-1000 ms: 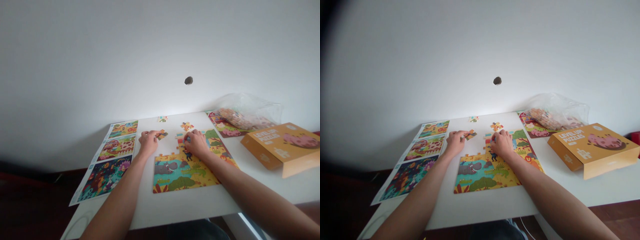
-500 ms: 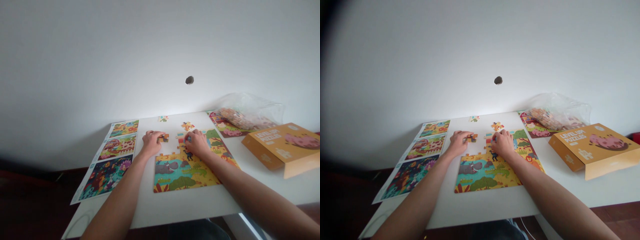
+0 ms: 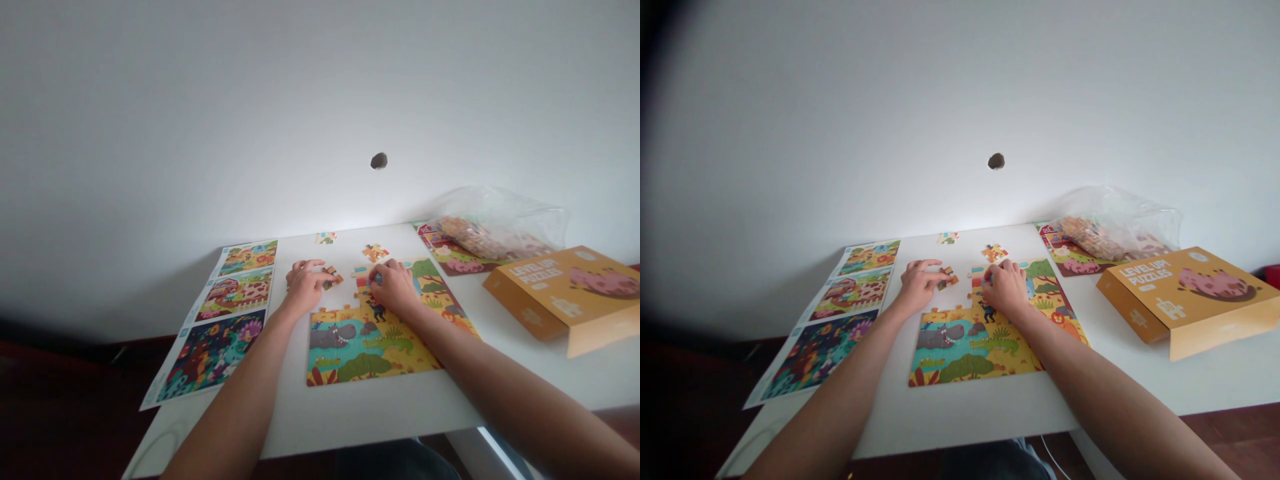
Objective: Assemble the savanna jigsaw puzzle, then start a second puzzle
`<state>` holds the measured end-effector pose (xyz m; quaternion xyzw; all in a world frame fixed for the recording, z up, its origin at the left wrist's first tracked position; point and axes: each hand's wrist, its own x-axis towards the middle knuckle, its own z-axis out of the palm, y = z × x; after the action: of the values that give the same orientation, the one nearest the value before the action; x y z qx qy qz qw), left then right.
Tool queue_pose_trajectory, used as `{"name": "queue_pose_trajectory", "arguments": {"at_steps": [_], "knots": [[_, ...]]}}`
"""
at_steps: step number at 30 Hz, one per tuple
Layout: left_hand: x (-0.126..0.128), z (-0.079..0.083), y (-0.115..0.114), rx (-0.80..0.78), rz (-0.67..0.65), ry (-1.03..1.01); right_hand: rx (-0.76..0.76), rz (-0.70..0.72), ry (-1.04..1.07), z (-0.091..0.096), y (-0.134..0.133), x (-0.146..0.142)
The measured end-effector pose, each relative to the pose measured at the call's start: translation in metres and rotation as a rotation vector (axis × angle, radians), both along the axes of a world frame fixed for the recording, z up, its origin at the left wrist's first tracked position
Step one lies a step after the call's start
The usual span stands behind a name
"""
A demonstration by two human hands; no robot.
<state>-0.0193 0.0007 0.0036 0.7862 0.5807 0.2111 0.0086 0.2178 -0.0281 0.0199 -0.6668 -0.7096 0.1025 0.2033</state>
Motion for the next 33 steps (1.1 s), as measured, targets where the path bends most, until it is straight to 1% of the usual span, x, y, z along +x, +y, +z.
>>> {"name": "queue_pose_trajectory", "arguments": {"at_steps": [3, 8, 15, 19, 22, 27, 29, 31, 33], "knots": [[0.0, 0.002, -0.001, -0.012, 0.016, -0.035, -0.003, -0.001, 0.0, 0.0, 0.0, 0.0], [0.001, 0.003, -0.004, -0.084, 0.004, -0.045, 0.008, -0.002, 0.0, -0.003, 0.002, 0.0], [0.002, 0.006, -0.006, -0.123, -0.08, -0.046, -0.01, -0.002, -0.019, -0.002, 0.001, 0.0], [0.002, 0.005, -0.005, -0.122, -0.083, -0.04, 0.04, 0.014, -0.04, -0.002, 0.002, 0.0], [0.001, 0.002, -0.003, -0.114, -0.045, -0.023, 0.04, 0.059, -0.08, -0.004, 0.002, 0.0], [-0.001, -0.005, 0.0, -0.086, 0.1, -0.008, -0.002, 0.164, -0.136, -0.007, 0.002, 0.001], [-0.002, -0.006, 0.0, -0.069, 0.133, -0.005, -0.023, 0.194, -0.132, -0.006, 0.002, 0.001], [-0.001, -0.006, 0.0, -0.052, 0.124, -0.002, -0.047, 0.226, -0.128, -0.006, 0.002, 0.002], [0.001, -0.005, -0.001, -0.042, 0.084, 0.007, -0.06, 0.263, -0.132, -0.006, 0.002, 0.002]]}}
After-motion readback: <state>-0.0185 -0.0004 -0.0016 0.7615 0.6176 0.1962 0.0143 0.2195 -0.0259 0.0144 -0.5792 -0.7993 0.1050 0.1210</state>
